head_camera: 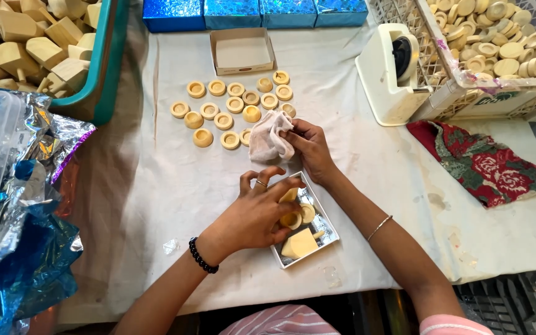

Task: The person polishes small wooden components by hand using a piece of white cloth. The person handles multiple circular and house-shaped wooden blocks, wiping their surfaces before arranging them on the work surface and placing some into a small cardboard box.

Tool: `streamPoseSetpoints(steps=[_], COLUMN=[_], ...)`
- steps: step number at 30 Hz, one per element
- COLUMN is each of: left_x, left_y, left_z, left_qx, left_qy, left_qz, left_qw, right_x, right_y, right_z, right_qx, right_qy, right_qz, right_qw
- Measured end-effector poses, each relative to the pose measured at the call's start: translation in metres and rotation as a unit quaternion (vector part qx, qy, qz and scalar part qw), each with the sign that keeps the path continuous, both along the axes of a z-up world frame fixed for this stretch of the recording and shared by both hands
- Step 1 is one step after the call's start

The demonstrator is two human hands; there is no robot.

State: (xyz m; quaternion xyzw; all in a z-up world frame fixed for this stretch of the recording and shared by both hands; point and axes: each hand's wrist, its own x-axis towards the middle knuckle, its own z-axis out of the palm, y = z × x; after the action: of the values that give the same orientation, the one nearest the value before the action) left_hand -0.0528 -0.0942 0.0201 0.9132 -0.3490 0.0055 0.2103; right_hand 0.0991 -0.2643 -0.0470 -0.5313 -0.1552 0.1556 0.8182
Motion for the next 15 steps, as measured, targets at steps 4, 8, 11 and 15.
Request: streamPoseSetpoints(steps=[4, 8, 11, 15], left_x=[0.0, 0.0, -0.001, -0.002], left_y=[0.0, -0.001, -0.001, -0.002], left_z=[0.002, 0.005, 0.001, -0.004], left_qx=[0.009, 0.006, -0.005, -0.043], left_qy=[0.0, 0.013, 0.003, -0.068], left_qz=[0.0, -0.002, -0.005, 0.008], left_qw=[1.0, 1.0, 1.0, 0.997], right_x=[-0.001, -0.001, -0.002, -0.002], right_y=[0.0, 0.0, 0.001, -0.001], right_z=[0.001, 0.001, 0.003, 0.011], right_qx=[-0.001, -0.001, 0.002, 0.029], right_qy=[-0.002, -0.004, 0.001, 0.028], right_qz=[0.002, 0.004, 0.003, -0.024], right_qw=[1.0, 1.0, 1.0, 0.999])
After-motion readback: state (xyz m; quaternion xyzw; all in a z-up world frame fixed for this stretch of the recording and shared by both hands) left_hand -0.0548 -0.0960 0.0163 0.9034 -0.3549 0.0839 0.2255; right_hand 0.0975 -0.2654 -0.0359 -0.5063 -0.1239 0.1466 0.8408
